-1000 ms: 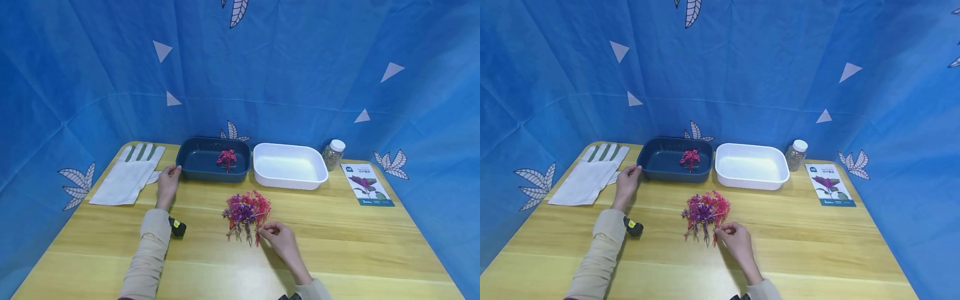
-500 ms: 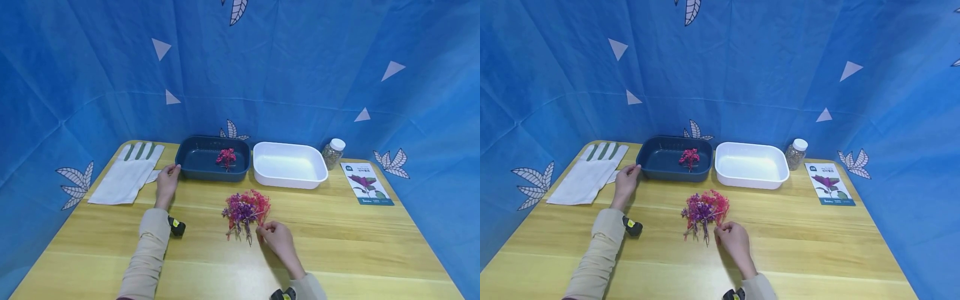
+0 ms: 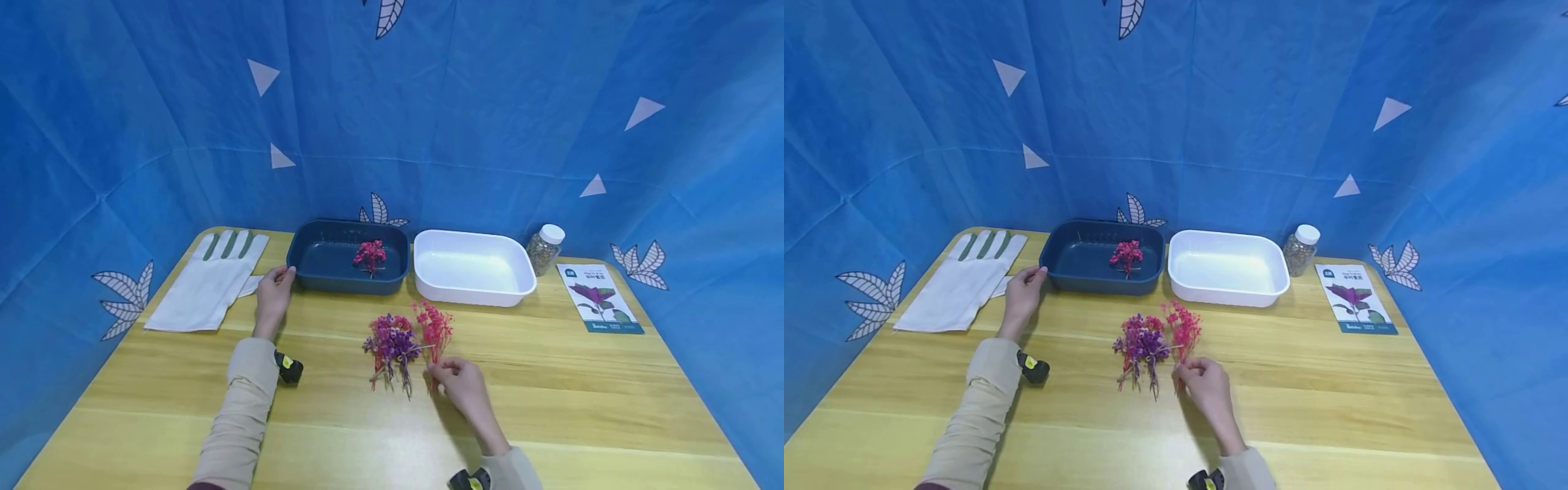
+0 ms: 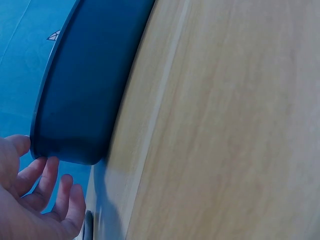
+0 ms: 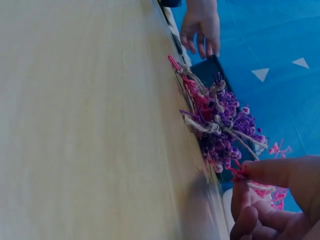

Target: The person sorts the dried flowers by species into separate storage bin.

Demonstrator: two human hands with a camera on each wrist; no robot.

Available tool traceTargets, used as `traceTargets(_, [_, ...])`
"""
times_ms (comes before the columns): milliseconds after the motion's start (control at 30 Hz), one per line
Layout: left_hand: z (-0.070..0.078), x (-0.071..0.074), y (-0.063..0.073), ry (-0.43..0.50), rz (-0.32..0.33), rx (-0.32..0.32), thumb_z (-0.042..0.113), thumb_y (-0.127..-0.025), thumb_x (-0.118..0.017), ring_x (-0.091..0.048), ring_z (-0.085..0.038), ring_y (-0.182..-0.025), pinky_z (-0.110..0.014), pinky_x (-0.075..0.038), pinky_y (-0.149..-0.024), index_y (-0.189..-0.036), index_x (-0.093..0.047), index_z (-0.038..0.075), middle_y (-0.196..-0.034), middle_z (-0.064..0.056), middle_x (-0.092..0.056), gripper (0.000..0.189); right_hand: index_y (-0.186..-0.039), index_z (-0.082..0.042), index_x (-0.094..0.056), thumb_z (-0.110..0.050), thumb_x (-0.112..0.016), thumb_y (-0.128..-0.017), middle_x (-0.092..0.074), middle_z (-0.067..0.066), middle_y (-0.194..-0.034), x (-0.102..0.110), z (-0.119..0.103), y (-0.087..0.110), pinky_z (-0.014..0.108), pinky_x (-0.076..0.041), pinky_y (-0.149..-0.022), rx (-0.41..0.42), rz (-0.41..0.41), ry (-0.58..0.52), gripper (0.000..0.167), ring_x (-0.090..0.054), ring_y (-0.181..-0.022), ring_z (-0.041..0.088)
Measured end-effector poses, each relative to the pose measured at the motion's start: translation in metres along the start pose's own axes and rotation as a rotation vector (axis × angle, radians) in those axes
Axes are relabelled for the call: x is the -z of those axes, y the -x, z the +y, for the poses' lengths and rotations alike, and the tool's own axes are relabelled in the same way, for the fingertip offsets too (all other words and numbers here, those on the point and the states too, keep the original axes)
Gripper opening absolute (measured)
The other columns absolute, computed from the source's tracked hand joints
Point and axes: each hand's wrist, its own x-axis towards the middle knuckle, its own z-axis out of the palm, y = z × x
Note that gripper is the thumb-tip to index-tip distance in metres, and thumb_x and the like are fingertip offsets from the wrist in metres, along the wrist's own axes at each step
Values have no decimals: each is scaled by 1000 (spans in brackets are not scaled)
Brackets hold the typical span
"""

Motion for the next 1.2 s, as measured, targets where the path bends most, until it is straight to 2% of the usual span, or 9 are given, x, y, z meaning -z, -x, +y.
traceTargets(233, [2, 0, 2, -1, 6, -6, 32, -100, -47, -50, -32, -118, -43, -40, -97, -133, -50, -3, -126, -22, -55, 48, -98, 2, -65, -16, -65, -88, -66, 7, -77, 2, -4, -1, 22, -43, -49, 21, 15, -47, 20, -53, -58, 13])
traceTargets(467, [2, 0, 1, -4, 15, -13, 31, -100, -47, -50, -34, -117, -44, -41, -96, -132, -50, -4, -125, -24, -55, 48, -99, 3, -66, -13, -66, -87, -66, 9, -78, 8, -16, -10, 22, -46, -48, 80, 54, -32, 19, -56, -57, 15])
traceTargets(667, [2, 0, 1, 9, 7, -4, 31, -100, -48, -50, -33, -117, -44, -41, -96, -132, -50, -3, -125, -22, -55, 47, -96, 2, -68, -18, -69, -86, -67, 7, -79, 11, -36, -21, 24, -46, -59, 179, 100, 60, 22, -58, -67, 16])
traceTargets(933, [2, 0, 0, 11, 8, -3, 31, -100, -48, -50, -32, -117, -43, -41, -96, -133, -50, -2, -125, -22, -55, 47, -97, -1, -69, -22, -67, -89, -67, 9, -84, 10, -70, -42, 26, -46, -63, 294, 80, 81, 22, -59, -76, 19])
traceTargets(1200, [3, 0, 0, 14, 8, -1, 31, -99, -49, -50, -33, -117, -43, -42, -97, -132, -51, -2, -125, -22, -55, 47, -93, -2, -69, -22, -67, -89, -68, 11, -80, 1, -98, -76, 25, -44, -58, 403, 95, 129, 20, -61, -71, 20])
